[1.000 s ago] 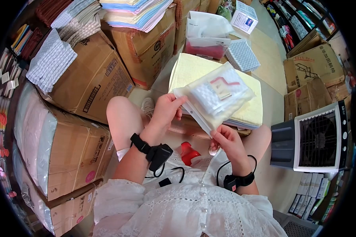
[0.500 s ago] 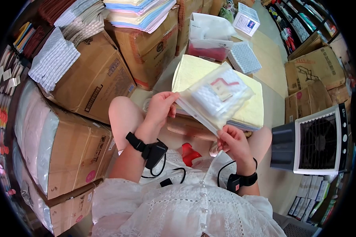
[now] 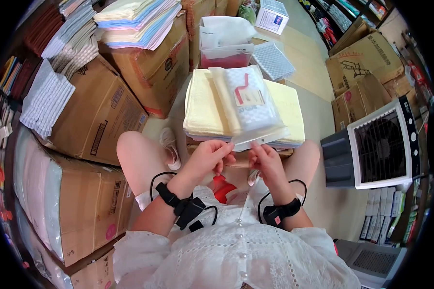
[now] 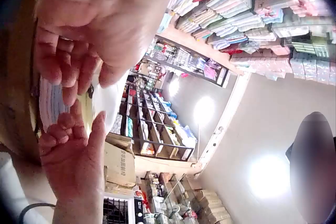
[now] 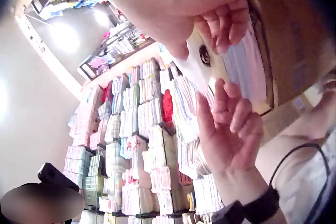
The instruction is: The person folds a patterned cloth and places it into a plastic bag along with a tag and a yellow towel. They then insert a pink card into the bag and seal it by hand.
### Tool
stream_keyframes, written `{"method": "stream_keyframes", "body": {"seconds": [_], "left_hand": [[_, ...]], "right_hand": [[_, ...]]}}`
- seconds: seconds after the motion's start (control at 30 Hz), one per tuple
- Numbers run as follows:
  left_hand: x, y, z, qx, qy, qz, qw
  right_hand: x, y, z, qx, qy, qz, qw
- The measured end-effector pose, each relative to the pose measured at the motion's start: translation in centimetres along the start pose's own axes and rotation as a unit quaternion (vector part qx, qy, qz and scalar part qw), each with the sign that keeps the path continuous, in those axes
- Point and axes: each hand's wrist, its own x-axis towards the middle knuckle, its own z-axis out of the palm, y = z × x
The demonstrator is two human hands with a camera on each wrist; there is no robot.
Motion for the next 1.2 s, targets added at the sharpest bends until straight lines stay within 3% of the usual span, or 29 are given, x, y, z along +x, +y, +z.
{"method": "stream_keyframes", "body": {"seconds": [0.23,0.47,0.97,1.2], "left_hand": [[0.6,-0.5,1.7,0.03,-0.033,0.019,0.999],[0.8,-1.3,2.7,0.023,-0.032,0.056,0.998],[-1.1,-0.6,1.7,0.012,0.006,0.059,0.998],[-1.5,-0.4,0.9,0.022,0.009,0.058,0.998]], "right_hand": [[0.2,0.4,2.0,0.117,-0.07,-0.016,0.991],[-0.2,0.1,1.1,0.13,-0.052,-0.007,0.99],[0.9,-2.0,-3.0,0.12,0.136,-0.056,0.982],[1.6,-1.6,-4.7,0.148,0.129,-0.061,0.979]]}}
